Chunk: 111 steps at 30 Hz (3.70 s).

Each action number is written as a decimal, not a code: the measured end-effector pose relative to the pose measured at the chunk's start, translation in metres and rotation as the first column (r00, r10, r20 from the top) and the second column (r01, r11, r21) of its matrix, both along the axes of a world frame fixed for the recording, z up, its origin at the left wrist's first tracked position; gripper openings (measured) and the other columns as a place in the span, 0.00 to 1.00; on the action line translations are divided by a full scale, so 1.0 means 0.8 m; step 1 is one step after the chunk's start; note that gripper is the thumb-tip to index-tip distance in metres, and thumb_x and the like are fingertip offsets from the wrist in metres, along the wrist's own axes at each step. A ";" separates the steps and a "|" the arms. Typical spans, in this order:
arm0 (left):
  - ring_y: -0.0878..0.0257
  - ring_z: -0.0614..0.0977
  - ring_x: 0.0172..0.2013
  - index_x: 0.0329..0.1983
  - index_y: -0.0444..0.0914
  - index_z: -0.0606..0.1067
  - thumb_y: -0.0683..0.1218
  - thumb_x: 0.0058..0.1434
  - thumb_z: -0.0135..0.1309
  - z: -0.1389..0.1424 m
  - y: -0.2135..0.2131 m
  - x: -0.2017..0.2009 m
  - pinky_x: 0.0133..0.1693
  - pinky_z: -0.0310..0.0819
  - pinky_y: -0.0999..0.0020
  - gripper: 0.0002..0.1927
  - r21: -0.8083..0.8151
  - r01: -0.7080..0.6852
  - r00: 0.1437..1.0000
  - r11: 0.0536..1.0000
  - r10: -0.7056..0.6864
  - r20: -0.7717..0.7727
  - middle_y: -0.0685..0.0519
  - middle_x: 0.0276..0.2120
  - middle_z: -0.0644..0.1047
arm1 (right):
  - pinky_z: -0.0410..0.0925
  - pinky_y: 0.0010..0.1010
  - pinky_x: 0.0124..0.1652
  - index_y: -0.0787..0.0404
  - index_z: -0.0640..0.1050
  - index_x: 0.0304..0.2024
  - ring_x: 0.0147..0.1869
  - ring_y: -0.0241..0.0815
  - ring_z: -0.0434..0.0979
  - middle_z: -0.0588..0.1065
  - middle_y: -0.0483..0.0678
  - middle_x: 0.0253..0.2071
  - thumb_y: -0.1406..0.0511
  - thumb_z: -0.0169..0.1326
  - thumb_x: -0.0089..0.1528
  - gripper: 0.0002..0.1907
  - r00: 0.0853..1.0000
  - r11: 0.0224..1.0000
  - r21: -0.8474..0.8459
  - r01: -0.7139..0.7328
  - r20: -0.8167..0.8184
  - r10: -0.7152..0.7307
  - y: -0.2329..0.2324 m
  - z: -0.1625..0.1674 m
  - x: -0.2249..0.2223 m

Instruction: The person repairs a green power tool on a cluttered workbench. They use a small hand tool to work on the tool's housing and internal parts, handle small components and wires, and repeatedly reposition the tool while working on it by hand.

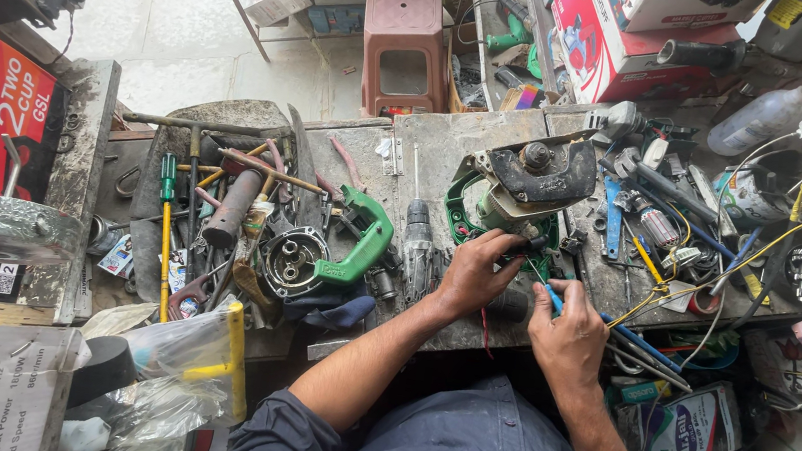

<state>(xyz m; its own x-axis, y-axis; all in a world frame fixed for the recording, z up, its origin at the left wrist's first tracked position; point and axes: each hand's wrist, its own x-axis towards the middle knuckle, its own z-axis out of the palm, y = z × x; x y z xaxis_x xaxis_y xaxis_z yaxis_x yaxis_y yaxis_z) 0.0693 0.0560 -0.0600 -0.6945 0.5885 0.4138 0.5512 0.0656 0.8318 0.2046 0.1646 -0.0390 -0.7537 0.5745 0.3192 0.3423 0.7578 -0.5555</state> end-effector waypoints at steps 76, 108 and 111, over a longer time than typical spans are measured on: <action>0.65 0.87 0.44 0.53 0.33 0.79 0.37 0.64 0.58 -0.025 0.009 -0.009 0.47 0.80 0.71 0.14 0.086 0.099 0.927 0.991 -0.123 0.354 0.46 0.44 0.85 | 0.70 0.48 0.33 0.63 0.80 0.41 0.33 0.61 0.80 0.78 0.60 0.28 0.61 0.50 0.70 0.13 0.998 0.995 -0.100 -0.005 0.056 0.011 0.002 -0.029 -0.010; 0.49 0.86 0.38 0.43 0.34 0.79 0.37 0.62 0.58 -0.030 0.010 0.007 0.38 0.80 0.61 0.07 0.095 -0.016 0.999 0.995 0.012 0.042 0.43 0.36 0.82 | 0.71 0.50 0.36 0.62 0.80 0.41 0.36 0.64 0.80 0.79 0.60 0.30 0.61 0.49 0.69 0.13 0.995 0.987 -0.163 -0.017 0.099 0.033 -0.004 -0.007 -0.006; 0.47 0.85 0.39 0.45 0.34 0.78 0.37 0.64 0.57 -0.028 0.009 0.010 0.39 0.79 0.60 0.07 0.104 -0.006 1.000 0.995 0.003 0.028 0.43 0.37 0.81 | 0.72 0.50 0.37 0.61 0.81 0.42 0.37 0.65 0.80 0.79 0.60 0.31 0.60 0.48 0.69 0.14 0.994 0.980 -0.196 -0.015 0.100 0.035 -0.002 -0.003 -0.004</action>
